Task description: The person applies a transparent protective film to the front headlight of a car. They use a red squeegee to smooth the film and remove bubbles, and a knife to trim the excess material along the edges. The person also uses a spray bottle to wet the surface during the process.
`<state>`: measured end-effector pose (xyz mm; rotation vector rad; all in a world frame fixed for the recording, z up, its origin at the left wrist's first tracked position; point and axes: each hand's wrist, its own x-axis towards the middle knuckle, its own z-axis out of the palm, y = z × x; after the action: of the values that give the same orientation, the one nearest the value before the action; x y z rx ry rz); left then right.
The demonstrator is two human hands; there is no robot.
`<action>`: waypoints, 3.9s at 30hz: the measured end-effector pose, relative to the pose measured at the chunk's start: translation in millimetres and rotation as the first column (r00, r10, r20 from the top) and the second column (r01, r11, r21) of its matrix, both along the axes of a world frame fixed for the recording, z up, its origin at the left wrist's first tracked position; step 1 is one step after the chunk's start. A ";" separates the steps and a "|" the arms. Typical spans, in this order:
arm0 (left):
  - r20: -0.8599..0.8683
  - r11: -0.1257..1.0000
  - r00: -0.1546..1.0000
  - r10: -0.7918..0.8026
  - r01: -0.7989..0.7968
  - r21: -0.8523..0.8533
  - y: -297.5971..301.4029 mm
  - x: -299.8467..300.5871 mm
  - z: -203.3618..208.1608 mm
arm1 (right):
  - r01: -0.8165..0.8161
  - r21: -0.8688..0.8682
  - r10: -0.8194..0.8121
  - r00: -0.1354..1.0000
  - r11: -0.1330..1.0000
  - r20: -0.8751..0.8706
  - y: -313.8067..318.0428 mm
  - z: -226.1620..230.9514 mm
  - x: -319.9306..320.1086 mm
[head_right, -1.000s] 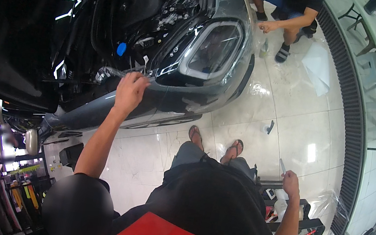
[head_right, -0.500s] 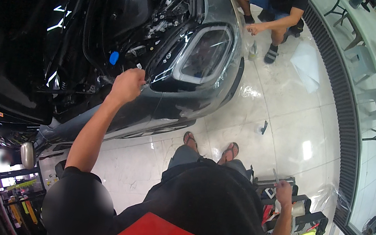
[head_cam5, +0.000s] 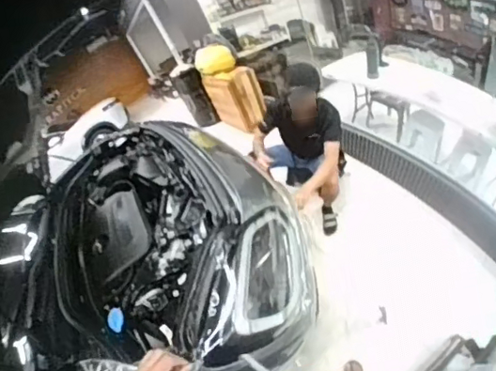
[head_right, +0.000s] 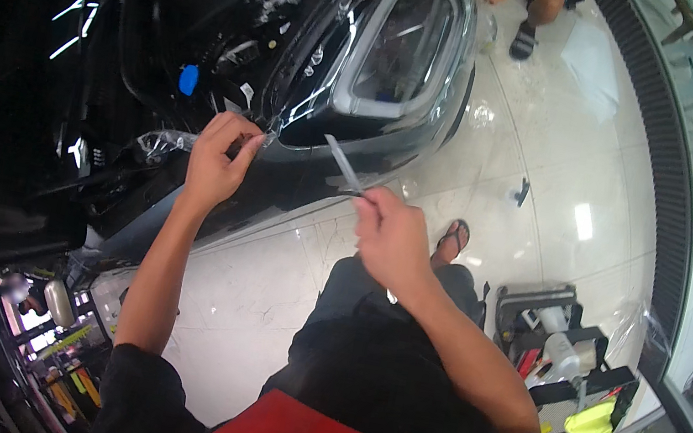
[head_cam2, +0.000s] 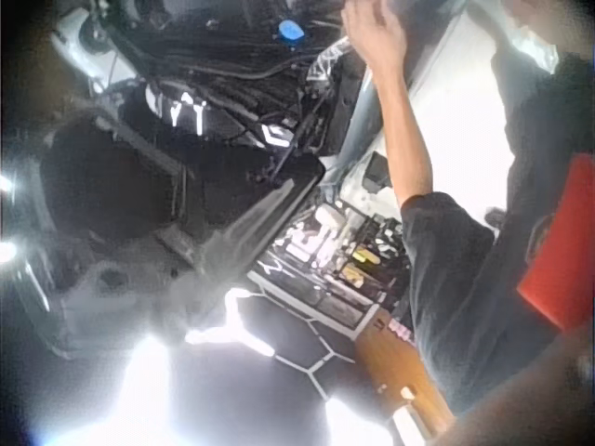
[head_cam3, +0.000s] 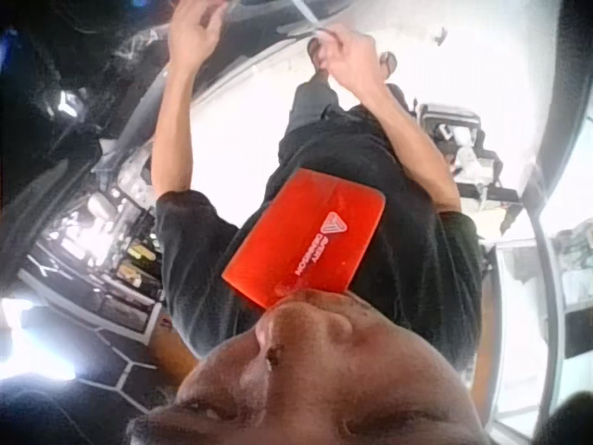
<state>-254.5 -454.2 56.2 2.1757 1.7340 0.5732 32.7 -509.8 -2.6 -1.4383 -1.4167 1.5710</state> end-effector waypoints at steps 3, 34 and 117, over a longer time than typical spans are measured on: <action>0.089 0.999 0.996 -0.025 0.022 0.031 2.1 -0.1 -7.2 | 0.024 0.060 -0.023 1.000 0.998 -0.012 -9.6 8.2 -42.0; 0.218 0.997 0.973 -0.073 0.069 0.027 10.5 -13.0 -12.9 | 0.176 0.112 -0.199 0.946 0.978 0.254 5.5 53.5 -128.0; 0.889 0.927 0.450 0.082 -0.362 0.097 -74.2 -88.6 -25.9 | 0.299 0.683 -0.526 0.838 0.667 0.147 17.7 -2.5 -141.3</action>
<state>-343.1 -528.4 30.3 1.2620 1.3355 1.7371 -108.6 -492.1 -5.1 -1.4769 -1.4578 0.4679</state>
